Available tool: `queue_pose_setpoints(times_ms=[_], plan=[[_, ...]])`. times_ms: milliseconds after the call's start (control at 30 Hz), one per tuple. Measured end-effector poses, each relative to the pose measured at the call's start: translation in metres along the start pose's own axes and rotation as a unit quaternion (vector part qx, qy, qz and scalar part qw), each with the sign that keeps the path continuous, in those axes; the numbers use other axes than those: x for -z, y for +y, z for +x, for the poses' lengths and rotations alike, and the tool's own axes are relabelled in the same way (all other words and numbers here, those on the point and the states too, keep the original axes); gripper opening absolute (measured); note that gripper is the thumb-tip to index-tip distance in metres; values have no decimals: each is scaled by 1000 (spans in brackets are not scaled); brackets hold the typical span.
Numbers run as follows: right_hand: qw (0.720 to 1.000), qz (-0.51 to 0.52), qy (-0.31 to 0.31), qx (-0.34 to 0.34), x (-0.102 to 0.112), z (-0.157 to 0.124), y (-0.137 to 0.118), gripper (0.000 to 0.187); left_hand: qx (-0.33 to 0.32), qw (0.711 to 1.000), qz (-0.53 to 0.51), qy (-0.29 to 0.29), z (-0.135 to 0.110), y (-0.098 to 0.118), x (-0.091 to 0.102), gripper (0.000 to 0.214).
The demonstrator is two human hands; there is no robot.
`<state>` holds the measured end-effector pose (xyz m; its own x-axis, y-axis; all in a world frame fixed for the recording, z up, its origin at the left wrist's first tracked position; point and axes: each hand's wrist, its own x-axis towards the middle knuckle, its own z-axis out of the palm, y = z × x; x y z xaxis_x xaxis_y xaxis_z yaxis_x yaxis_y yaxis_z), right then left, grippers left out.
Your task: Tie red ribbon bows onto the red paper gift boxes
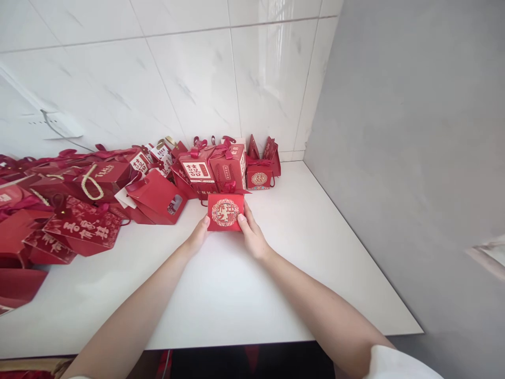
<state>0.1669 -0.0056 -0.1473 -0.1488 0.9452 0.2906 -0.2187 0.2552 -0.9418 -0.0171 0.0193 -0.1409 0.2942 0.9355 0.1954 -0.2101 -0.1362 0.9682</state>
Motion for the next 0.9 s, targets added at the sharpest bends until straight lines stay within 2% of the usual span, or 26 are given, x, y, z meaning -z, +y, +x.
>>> queue_pose_setpoints(times_ms=[300, 433, 533, 600, 700, 767, 900], plan=[[999, -28, 15, 41, 3, 0, 0, 53, -30, 999, 32, -3, 6, -3, 0, 67], [998, -38, 27, 34, 8, -1, 3, 61, -16, 999, 44, 4, 5, -4, 1, 65], [997, -51, 53, 24, 11, -1, 5, 64, 40, 998, 30, 39, 7, -7, 5, 66], [995, -70, 70, 23, 10, -2, 4, 64, 64, 994, 16, 89, 9, -10, 8, 66], [990, -105, 88, 22, 7, -4, 0, 76, 32, 988, 19, 152, 11, -11, 7, 60], [986, -133, 94, 25, 6, -5, -3, 74, -4, 989, 23, 143, 10, -11, 3, 60], [978, -185, 92, 39, 7, -5, -5, 48, -45, 997, 25, 55, 5, -11, -4, 71]])
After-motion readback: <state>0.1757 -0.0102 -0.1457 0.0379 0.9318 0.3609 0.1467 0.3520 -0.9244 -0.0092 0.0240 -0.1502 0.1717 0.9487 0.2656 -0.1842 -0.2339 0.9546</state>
